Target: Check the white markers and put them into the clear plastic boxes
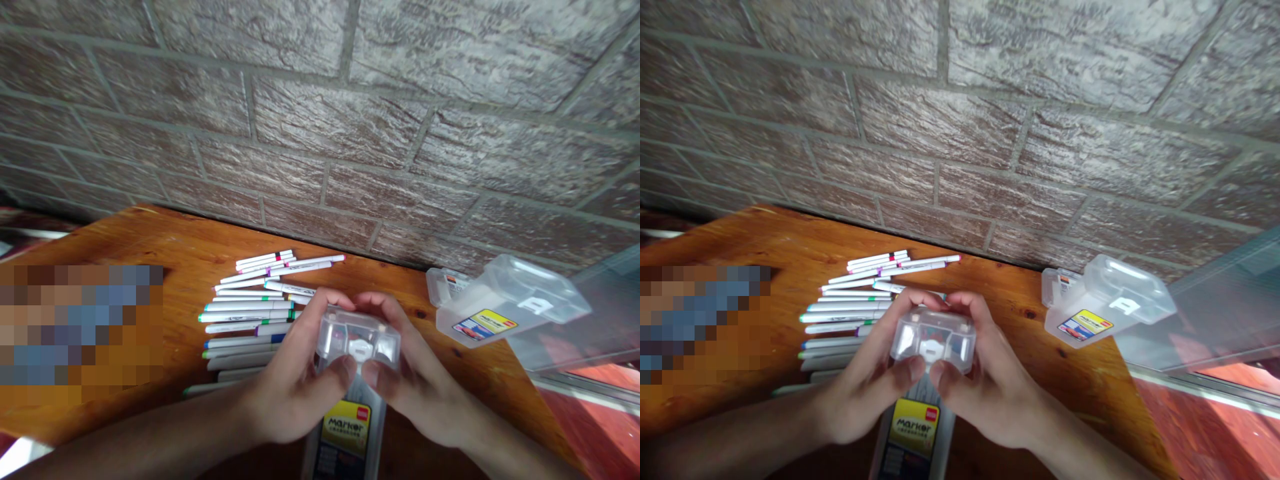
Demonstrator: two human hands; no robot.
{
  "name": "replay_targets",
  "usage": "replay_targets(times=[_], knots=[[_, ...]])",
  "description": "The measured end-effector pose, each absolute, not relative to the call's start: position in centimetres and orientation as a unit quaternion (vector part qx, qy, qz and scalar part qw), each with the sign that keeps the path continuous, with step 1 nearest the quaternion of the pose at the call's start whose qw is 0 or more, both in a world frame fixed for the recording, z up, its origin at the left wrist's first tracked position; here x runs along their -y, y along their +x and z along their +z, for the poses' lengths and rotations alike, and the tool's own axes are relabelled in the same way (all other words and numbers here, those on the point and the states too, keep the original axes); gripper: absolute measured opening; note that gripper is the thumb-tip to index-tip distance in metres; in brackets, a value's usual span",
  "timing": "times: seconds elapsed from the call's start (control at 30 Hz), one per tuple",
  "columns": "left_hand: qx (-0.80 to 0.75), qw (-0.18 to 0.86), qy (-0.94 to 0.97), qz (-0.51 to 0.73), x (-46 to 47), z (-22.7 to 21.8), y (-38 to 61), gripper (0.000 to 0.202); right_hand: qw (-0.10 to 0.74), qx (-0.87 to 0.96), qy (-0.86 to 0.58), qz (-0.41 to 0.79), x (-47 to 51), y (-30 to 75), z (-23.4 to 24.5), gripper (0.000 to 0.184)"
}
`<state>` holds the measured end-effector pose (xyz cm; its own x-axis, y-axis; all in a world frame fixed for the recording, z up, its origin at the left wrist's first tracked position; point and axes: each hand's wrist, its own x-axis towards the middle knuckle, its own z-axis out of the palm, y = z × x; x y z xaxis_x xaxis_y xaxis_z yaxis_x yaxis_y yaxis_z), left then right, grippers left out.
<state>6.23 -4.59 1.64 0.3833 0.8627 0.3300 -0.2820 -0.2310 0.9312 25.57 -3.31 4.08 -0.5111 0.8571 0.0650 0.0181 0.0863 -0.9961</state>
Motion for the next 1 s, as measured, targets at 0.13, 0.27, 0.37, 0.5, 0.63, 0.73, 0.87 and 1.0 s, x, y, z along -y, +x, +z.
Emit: replay_targets(times=[0.13, 0.27, 0.37, 0.5, 0.63, 0.73, 0.87, 1.0], knots=[[-0.254, 0.567, 0.604, 0.499, 4.6, 1.7, 6.2, 0.034, 0.358, 0.637, -0.351, 0.586, 3.5, 25.3, 4.3, 0.045], [-0.282, 0.573, 0.585, 0.501, 4.8, 2.1, 6.3, 0.034, 0.360, 0.624, -0.365, 0.589, 3.9, 25.1, 4.9, 0.043], [-0.299, 0.583, 0.563, 0.503, 5.0, 2.4, 6.4, 0.031, 0.372, 0.613, -0.380, 0.584, 4.2, 24.7, 5.2, 0.038], [-0.320, 0.570, 0.552, 0.518, 5.1, 2.7, 6.7, 0.031, 0.394, 0.602, -0.388, 0.576, 4.4, 24.0, 5.1, 0.029], [-0.334, 0.563, 0.550, 0.518, 5.2, 2.8, 6.9, 0.028, 0.426, 0.587, -0.399, 0.561, 4.5, 23.4, 5.0, 0.028], [-0.341, 0.560, 0.548, 0.520, 5.4, 2.8, 6.9, 0.021, 0.439, 0.581, -0.409, 0.550, 4.6, 23.3, 4.9, 0.028], [-0.343, 0.560, 0.550, 0.517, 5.4, 2.7, 6.8, 0.016, 0.444, 0.575, -0.408, 0.552, 4.6, 23.3, 4.7, 0.024], [-0.354, 0.552, 0.558, 0.509, 5.3, 2.8, 6.7, 0.016, 0.448, 0.566, -0.410, 0.557, 4.6, 23.2, 4.7, 0.023]])
